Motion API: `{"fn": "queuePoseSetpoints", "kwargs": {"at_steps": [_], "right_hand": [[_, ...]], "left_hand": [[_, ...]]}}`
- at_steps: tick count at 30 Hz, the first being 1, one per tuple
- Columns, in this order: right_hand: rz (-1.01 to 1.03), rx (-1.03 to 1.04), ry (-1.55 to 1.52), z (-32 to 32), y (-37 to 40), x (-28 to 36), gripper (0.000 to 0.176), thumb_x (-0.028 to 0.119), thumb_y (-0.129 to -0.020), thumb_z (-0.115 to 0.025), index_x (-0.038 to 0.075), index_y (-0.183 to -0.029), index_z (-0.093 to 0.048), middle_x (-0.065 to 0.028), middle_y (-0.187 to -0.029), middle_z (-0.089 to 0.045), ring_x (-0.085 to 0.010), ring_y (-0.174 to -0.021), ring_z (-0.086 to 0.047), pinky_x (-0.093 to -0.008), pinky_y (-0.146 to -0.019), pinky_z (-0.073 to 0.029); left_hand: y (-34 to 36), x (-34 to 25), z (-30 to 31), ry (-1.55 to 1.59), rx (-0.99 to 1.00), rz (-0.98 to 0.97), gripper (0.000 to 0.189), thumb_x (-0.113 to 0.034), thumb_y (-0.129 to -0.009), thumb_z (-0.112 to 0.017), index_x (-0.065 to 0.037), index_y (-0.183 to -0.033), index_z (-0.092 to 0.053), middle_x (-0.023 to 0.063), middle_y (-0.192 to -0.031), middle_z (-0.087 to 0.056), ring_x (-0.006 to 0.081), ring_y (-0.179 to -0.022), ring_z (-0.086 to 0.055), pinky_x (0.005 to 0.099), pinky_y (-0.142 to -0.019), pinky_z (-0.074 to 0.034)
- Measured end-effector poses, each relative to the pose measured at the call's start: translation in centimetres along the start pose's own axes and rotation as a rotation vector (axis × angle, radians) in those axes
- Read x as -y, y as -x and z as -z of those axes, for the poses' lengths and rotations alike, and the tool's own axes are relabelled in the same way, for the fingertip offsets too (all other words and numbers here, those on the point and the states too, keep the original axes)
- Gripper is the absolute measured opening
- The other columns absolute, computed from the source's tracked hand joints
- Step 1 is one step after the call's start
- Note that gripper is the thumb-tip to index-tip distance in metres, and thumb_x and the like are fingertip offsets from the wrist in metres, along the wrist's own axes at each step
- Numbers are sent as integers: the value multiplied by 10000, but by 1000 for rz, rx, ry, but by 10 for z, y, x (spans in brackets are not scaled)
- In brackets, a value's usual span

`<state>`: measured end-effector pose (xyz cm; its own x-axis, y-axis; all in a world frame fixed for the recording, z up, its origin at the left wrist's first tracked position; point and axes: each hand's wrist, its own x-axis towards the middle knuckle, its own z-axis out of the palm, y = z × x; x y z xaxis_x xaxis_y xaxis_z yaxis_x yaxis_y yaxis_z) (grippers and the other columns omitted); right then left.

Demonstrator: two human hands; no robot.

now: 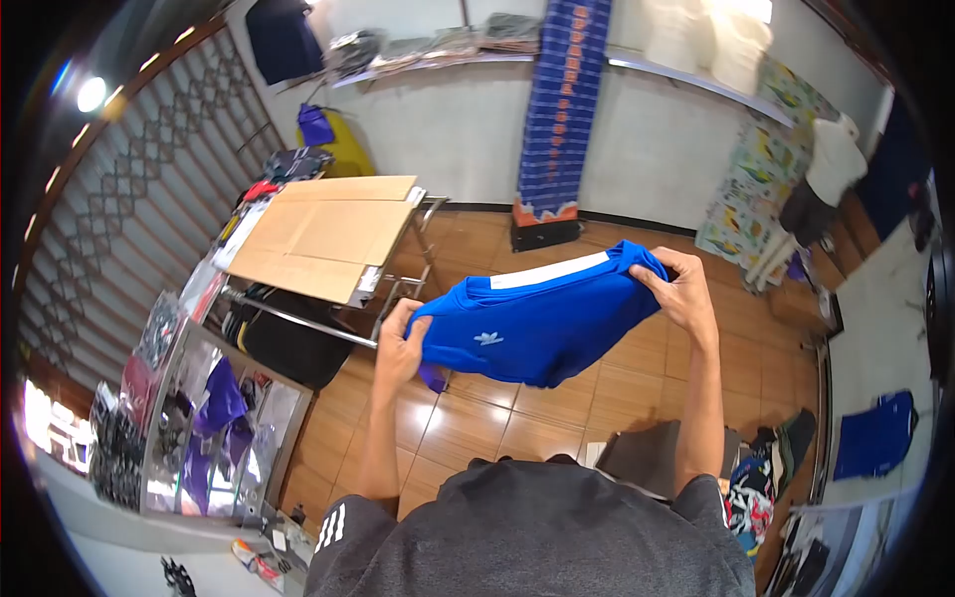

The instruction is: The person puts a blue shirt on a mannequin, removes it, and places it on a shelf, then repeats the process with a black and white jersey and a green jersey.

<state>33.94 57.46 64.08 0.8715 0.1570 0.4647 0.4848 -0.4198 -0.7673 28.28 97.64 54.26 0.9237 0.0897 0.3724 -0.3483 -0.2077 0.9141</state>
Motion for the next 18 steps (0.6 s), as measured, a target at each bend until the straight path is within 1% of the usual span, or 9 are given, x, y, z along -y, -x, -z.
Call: {"fn": "queuePoseSetpoints", "kwargs": {"at_steps": [2, 4, 7, 8, 11, 12, 15, 16, 18], "right_hand": [[1, 92, 86, -18, -28, -11, 205, 156, -796, -806, -24, -808, -710, -16, -601, -564, -71, -579, -470, -264, -531, -397], [-12, 199, 158, -34, -59, -18, 247, 173, -755, -838, -29, -761, -696, -20, -566, -545, -84, -542, -456, -276, -501, -377], [-117, 498, 196, -56, -110, -34, 275, 153, -685, -872, -13, -691, -653, 6, -541, -492, -66, -533, -424, -277, -473, -317], [-142, 580, 235, -66, -127, -38, 288, 135, -650, -888, -22, -701, -652, -19, -555, -505, -84, -521, -433, -294, -465, -336], [-7, 693, 276, -99, -179, -82, 259, 118, -689, -863, -46, -737, -668, -79, -507, -482, -120, -464, -395, -329, -445, -339], [-4, 739, 339, -108, -198, -92, 193, 71, -736, -822, -54, -777, -680, -91, -544, -526, -130, -475, -429, -336, -459, -364], [124, 734, 186, -135, -253, -116, 136, 26, -758, -785, -48, -829, -696, -104, -598, -584, -135, -510, -477, -329, -489, -392], [61, 752, 213, -143, -272, -114, 120, -23, -757, -739, -40, -870, -702, -116, -642, -621, -140, -552, -530, -321, -535, -429], [173, 713, 142, -162, -308, -118, 128, -51, -756, -696, -38, -884, -704, -116, -656, -636, -140, -575, -551, -313, -559, -445]], "left_hand": [[-10, -4, 39, -98, -5, -1, 76, -75, -971, -612, -1, -959, -599, -23, -776, -585, 31, -751, -509, 204, -669, -432], [-19, -13, 64, -164, -25, 51, 103, -98, -950, -660, -5, -928, -624, -28, -760, -598, 19, -732, -509, 199, -631, -426], [-39, -16, 95, -291, -66, 66, 138, -115, -912, -716, 5, -907, -649, -26, -695, -603, 18, -670, -511, 203, -567, -419], [-45, -19, 103, -318, -67, 103, 147, -120, -903, -725, 9, -906, -654, -20, -685, -604, 21, -666, -513, 207, -566, -420], [-66, -29, 118, -403, -117, 173, 160, -126, -878, -750, 12, -887, -670, -14, -670, -602, 27, -651, -506, 220, -557, -412], [-73, -29, 121, -431, -139, 193, 161, -127, -869, -758, 12, -878, -676, -13, -668, -602, 29, -646, -501, 224, -553, -408], [-92, -23, 136, -501, -210, 273, 176, -141, -843, -786, 6, -833, -690, -25, -655, -582, 34, -627, -477, 233, -542, -392], [-96, -21, 141, -547, -230, 271, 207, -152, -815, -810, 11, -794, -686, -21, -633, -557, 43, -605, -458, 242, -537, -380], [-104, -29, 149, -645, -246, 334, 220, -157, -803, -817, 19, -792, -684, -7, -628, -545, 51, -600, -459, 250, -537, -383]]}}
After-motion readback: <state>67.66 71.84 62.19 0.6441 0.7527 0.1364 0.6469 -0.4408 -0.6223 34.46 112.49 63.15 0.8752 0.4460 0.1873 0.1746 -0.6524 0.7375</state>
